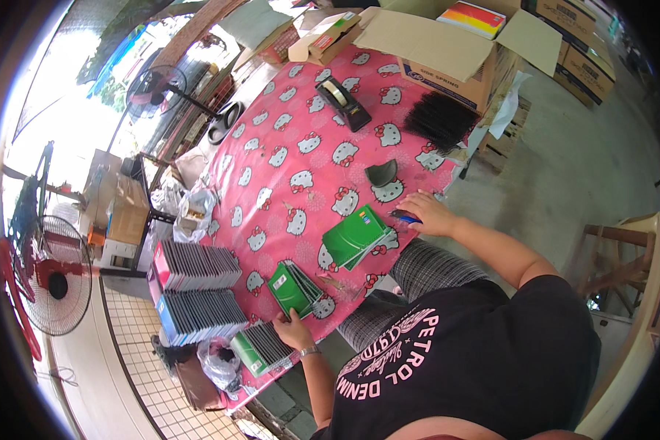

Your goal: The person assembles notebooks by threading spiral binding coils through the pre-punched holes of notebook covers and paper sets by hand.

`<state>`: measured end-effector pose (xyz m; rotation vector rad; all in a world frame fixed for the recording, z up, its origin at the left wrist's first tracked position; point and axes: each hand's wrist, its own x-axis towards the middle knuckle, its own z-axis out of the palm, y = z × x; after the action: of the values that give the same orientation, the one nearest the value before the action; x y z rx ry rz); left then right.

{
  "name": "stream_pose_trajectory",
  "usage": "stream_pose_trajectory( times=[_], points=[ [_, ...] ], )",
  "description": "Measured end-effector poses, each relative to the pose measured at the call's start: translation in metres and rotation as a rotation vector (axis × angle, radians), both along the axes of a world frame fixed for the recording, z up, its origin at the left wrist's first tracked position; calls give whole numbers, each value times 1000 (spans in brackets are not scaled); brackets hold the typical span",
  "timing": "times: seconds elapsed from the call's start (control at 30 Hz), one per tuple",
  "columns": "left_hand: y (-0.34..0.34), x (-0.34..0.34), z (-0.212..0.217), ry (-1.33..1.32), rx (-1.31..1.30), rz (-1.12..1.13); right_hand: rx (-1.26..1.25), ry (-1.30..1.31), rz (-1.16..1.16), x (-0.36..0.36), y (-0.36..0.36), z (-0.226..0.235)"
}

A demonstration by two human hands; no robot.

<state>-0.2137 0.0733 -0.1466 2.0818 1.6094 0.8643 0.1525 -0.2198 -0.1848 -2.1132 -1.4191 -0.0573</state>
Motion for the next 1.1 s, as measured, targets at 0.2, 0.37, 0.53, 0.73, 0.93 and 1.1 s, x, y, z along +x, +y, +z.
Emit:
stream_pose_trajectory(
  times=[0.2,0.37,0.53,0.73,0.93,1.1],
  points=[
    [-10,47,21,140,329,-205,373,-181,-612,135,10,42],
    [-78,151,73,122,389,-993,-310,-466,-377,167,17,35],
    [-86,183,50,332,477,-1187,-233,-363,-466,167,29,41],
    [-68,188,89,332,223,-1339,239,58,-172,110,31,75],
    [-56,195,113,374,350,-1206,200,487,187,11,52,120],
    [-57,197,94,279,385,-1120,328,356,198,-2,56,124]
  ],
)
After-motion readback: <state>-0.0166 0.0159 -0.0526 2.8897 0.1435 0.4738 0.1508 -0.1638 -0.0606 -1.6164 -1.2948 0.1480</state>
